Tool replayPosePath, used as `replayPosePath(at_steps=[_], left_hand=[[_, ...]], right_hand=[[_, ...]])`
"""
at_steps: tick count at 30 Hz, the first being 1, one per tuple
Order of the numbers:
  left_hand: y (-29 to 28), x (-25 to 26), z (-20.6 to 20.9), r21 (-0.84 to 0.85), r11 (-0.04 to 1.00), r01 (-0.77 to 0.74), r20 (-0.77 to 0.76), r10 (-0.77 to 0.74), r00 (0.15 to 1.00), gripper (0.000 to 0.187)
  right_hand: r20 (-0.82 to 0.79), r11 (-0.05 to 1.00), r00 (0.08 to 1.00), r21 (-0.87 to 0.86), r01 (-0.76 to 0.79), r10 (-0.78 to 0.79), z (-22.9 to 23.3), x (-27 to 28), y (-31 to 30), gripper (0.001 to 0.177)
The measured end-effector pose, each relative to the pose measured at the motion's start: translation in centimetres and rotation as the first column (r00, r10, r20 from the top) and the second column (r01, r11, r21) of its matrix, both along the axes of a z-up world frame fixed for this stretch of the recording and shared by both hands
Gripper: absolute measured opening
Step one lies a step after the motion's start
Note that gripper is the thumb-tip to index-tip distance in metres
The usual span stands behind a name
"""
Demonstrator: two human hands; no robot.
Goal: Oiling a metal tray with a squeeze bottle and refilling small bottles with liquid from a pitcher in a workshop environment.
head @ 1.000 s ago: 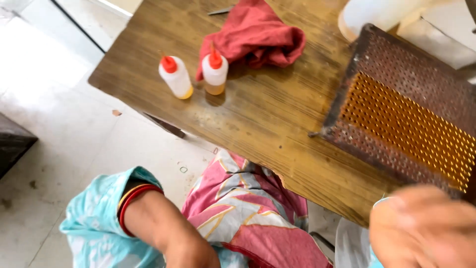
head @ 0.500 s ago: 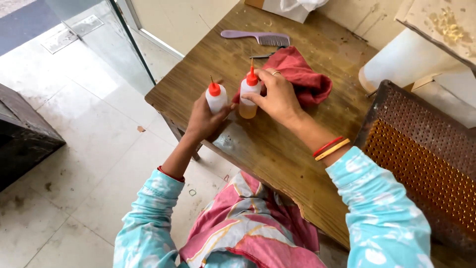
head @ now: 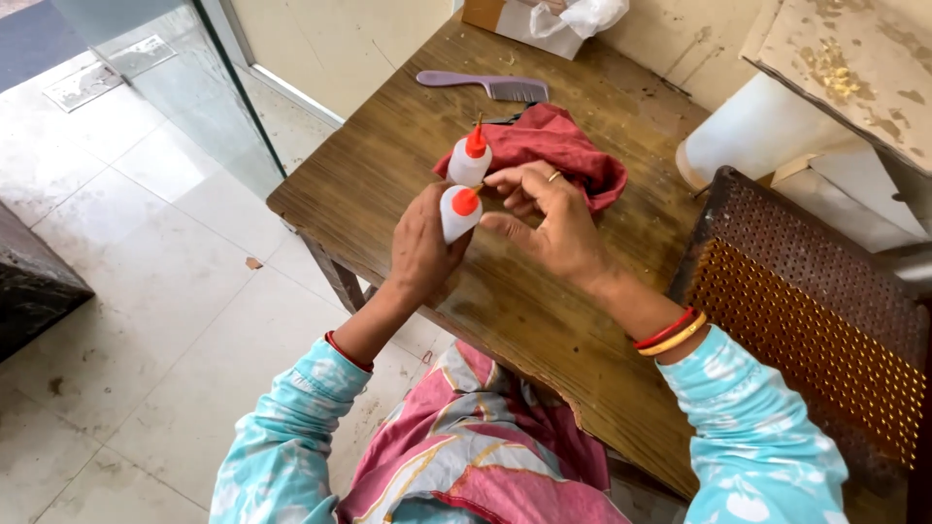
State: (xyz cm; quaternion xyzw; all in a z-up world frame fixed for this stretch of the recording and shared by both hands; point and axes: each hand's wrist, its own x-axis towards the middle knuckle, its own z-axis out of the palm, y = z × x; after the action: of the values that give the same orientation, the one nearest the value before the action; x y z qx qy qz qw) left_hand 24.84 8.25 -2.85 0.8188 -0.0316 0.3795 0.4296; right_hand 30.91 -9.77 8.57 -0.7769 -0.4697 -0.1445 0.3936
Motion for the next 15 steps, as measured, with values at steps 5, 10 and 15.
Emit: replayPosePath(at_steps=[5,10,15], left_hand=[[-6.1,1.7,3.5,0.166,0.983,0.072,-0.064,-0.062,0.996,0.06],[-11.3,2.2,5.3,0.1,0.956,0.277,-0.017,-0.277,0.961,0.071],[-15.0,3.5,4.5,-0.046,0.877,0.478,-0.164,-0.479,0.862,0.072]], right_hand=[[-0.39,0.998,0.918,-0.011,0.07,-0.068,0.0,-0.9,-5.3,0.046],[-0.345,0.986,0.931,0.066,0.15,-0.119,1.3,-0.6,-11.0,0.028],[-0.438,0.981,0.891,0.083,0.174,-0.12,0.4,-0.5,-16.4,0.018]])
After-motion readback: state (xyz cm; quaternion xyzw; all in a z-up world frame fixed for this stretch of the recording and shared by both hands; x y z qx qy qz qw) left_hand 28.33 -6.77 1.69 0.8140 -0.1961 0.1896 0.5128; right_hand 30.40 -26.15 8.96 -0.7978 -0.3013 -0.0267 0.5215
